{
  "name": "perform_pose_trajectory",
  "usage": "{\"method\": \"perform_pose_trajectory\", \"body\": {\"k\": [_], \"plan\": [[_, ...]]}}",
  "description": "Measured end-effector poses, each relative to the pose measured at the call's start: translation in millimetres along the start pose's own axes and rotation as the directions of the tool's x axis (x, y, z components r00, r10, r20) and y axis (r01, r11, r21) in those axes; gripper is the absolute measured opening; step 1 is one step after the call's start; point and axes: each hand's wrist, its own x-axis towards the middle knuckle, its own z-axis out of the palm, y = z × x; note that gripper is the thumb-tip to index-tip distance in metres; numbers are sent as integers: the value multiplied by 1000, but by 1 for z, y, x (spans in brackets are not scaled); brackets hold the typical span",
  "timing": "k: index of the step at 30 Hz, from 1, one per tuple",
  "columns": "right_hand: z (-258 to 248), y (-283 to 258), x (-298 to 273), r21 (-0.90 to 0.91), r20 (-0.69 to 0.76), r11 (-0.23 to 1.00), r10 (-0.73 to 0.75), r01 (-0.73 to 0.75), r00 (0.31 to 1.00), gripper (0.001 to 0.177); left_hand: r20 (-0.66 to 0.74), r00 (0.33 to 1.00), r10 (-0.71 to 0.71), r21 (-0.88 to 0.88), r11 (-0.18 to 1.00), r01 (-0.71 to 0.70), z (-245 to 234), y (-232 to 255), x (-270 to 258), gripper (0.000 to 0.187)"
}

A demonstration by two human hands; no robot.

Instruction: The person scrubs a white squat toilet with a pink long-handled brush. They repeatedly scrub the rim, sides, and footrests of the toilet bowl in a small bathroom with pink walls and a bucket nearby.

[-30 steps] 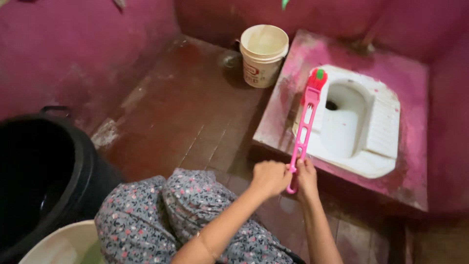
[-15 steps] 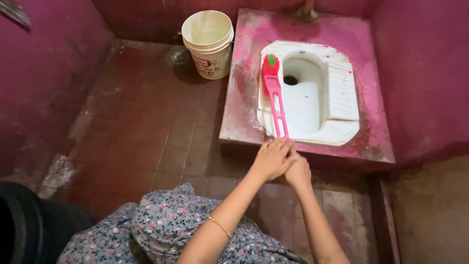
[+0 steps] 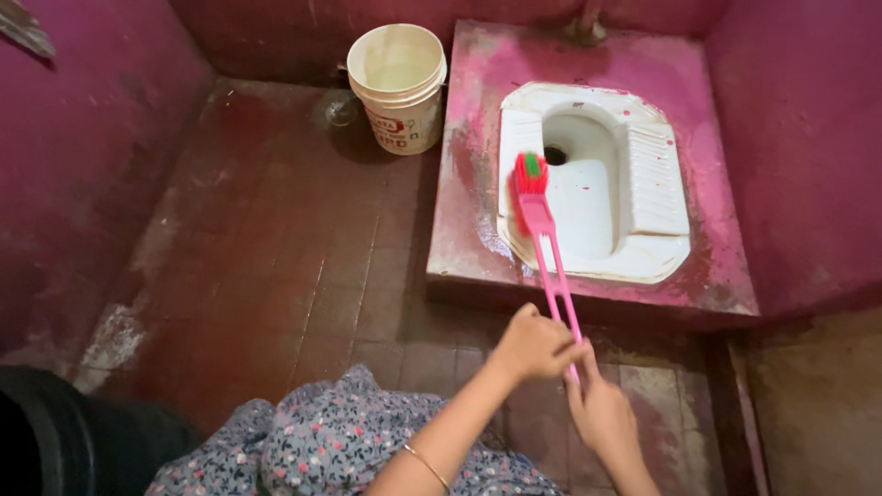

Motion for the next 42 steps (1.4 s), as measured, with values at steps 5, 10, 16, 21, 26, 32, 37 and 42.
{"method": "perform_pose_trajectory", "body": {"k": [5,10,16,21,26,32,37,42], "plan": [[6,13,-12,-43,-14,999,-27,26,1000,50,-174,967,187,78,981,-176,2,25,5,54],[3,-27,97,106,-130,983,-135,149,982,65,-275,961,-28,-68,998,10,-14,-3,14,71],[-5,-72,168,129,-134,986,-90,108,987,70,-274,955,-112,-206,977,55,-20,-30,10,75],[9,-35,68,108,-139,982,-141,156,980,68,-217,976,15,-51,998,-26,-8,-27,4,58],[7,-9,-8,-5,1,1000,24,-24,1000,69,-48,995,83,-90,992,-87,-4,-3,-10,52],[21,-19,58,218,-155,969,-84,117,984,51,-45,999,7,48,999,-4,10,-16,20,62],[46,-54,142,276,-224,945,-115,176,968,33,19,975,-222,181,960,215,1,-45,73,68],[64,-47,109,252,-473,912,-176,324,863,45,-252,963,97,139,988,-63,-19,-51,51,50]]}}
